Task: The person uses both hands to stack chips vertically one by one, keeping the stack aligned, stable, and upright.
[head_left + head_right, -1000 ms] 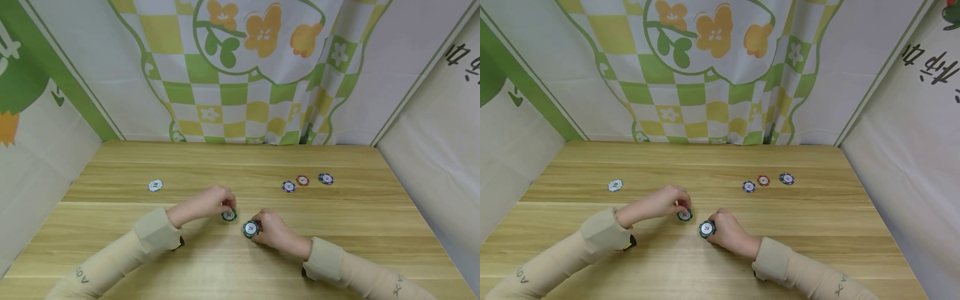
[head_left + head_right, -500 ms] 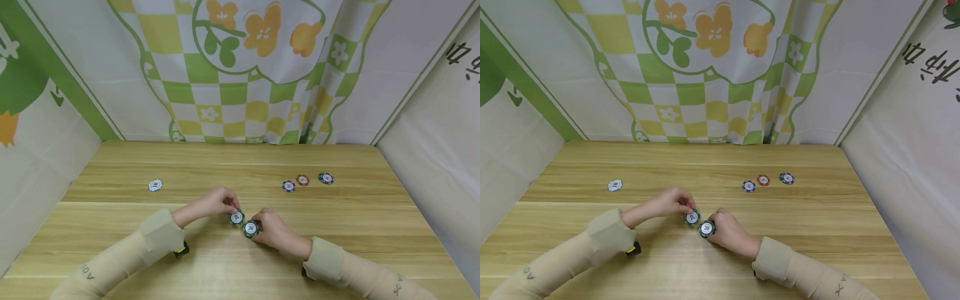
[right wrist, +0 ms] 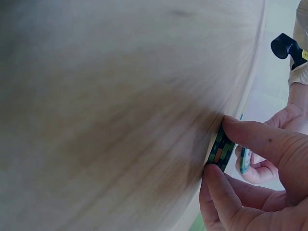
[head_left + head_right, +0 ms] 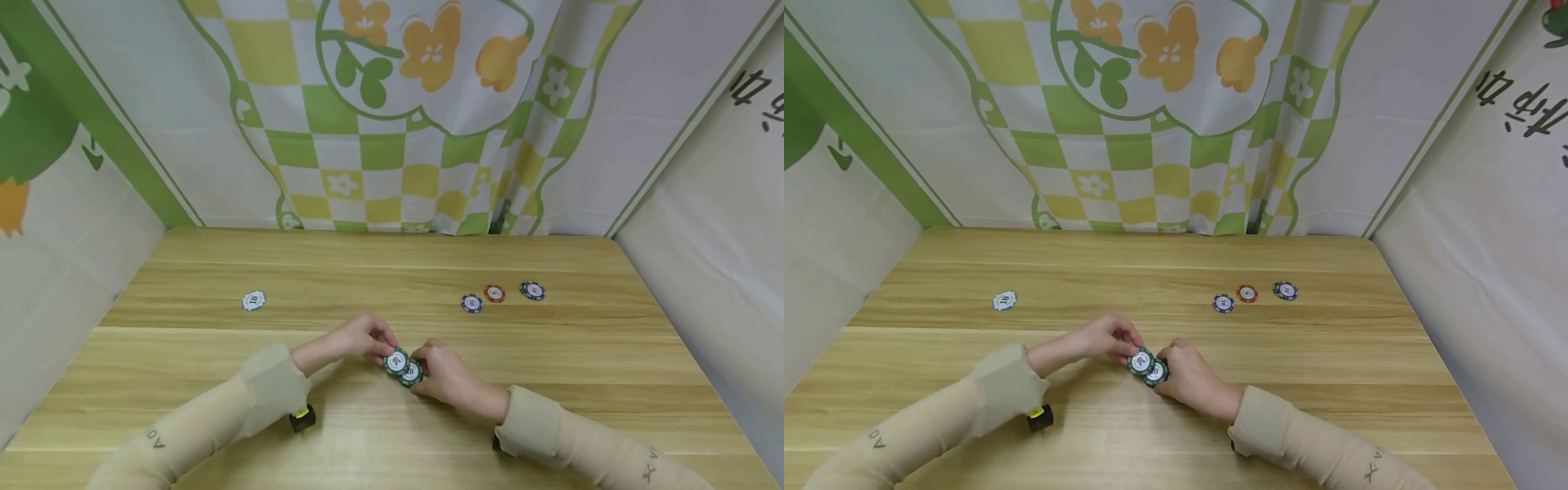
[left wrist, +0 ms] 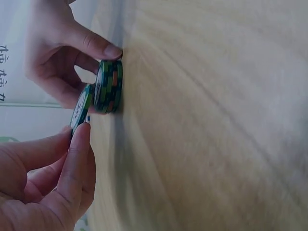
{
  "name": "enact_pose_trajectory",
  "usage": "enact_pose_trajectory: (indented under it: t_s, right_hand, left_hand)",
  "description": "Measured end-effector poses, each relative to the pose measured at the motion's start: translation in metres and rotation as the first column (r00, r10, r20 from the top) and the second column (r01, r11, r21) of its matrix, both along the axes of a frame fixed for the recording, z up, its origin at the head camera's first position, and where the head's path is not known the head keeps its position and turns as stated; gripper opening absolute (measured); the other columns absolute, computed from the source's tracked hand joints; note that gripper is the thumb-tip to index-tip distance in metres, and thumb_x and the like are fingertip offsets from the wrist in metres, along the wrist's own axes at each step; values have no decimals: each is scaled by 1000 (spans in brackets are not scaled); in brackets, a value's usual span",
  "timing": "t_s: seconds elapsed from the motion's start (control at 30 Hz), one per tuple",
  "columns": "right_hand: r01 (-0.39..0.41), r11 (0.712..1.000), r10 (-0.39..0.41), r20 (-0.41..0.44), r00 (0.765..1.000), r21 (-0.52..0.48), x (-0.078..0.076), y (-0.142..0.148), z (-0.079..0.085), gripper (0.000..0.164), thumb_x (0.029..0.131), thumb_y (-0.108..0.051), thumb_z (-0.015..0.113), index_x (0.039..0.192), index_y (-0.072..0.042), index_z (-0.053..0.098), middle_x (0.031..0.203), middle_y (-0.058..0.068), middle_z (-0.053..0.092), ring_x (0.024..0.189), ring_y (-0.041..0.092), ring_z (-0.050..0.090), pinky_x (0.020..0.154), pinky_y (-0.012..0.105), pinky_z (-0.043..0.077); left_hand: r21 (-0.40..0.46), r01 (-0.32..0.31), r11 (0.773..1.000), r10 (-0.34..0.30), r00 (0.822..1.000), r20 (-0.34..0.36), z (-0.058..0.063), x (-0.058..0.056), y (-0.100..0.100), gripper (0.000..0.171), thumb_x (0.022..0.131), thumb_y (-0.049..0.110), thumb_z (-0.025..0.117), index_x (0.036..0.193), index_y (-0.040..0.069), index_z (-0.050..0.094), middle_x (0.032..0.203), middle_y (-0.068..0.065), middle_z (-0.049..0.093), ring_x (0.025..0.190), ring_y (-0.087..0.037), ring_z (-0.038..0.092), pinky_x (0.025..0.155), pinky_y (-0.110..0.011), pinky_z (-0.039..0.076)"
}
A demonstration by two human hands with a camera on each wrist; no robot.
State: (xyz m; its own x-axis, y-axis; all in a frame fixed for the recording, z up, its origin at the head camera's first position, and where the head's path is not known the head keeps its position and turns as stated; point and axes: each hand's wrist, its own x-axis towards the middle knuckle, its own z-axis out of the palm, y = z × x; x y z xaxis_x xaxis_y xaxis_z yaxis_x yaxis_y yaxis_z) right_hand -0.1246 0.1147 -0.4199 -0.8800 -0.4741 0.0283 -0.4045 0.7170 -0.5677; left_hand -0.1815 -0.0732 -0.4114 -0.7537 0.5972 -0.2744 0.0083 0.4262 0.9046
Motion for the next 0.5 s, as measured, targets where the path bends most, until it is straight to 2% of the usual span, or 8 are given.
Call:
enact_pose_trajectory:
  t_s: [0.13, 0.27, 0.4, 0.5]
  right_hand:
    - [-7, 1000, 7, 3, 1000, 3, 0, 0, 1, 37, 59, -6, 79, 92, 5, 65, 79, 6, 52, 65, 11, 45, 55, 19, 40]
    - [-9, 1000, 9, 9, 1000, 9, 0, 0, 2, 37, 60, -6, 79, 92, 5, 65, 78, 5, 52, 65, 11, 45, 55, 19, 40]
    - [-2, 1000, 2, 23, 1000, 10, 0, 0, 2, 37, 60, -6, 79, 92, 5, 65, 79, 5, 52, 66, 11, 45, 55, 19, 40]
    - [2, 1000, -3, 31, 1000, 12, 0, 0, 3, 38, 60, -6, 79, 93, 6, 65, 79, 5, 52, 66, 11, 46, 55, 19, 41]
  left_hand:
    - [-4, -31, 1000, 31, 998, 58, -1, 3, 3, 13, 79, -10, 60, 91, -16, 60, 75, -12, 62, 59, -9, 57, 60, -26, 53]
    - [1, -41, 999, 40, 996, 75, -4, 5, 5, 13, 80, -10, 59, 91, -16, 60, 75, -11, 62, 60, -9, 56, 60, -24, 53]
    - [10, -35, 999, 34, 996, 83, -6, 6, 7, 16, 78, -10, 61, 93, -16, 60, 76, -11, 63, 63, -8, 56, 63, -24, 53]
    - [-6, -19, 1000, 19, 999, 46, -5, 7, 7, 20, 74, -9, 65, 93, -15, 61, 77, -11, 64, 65, -8, 56, 64, -24, 52]
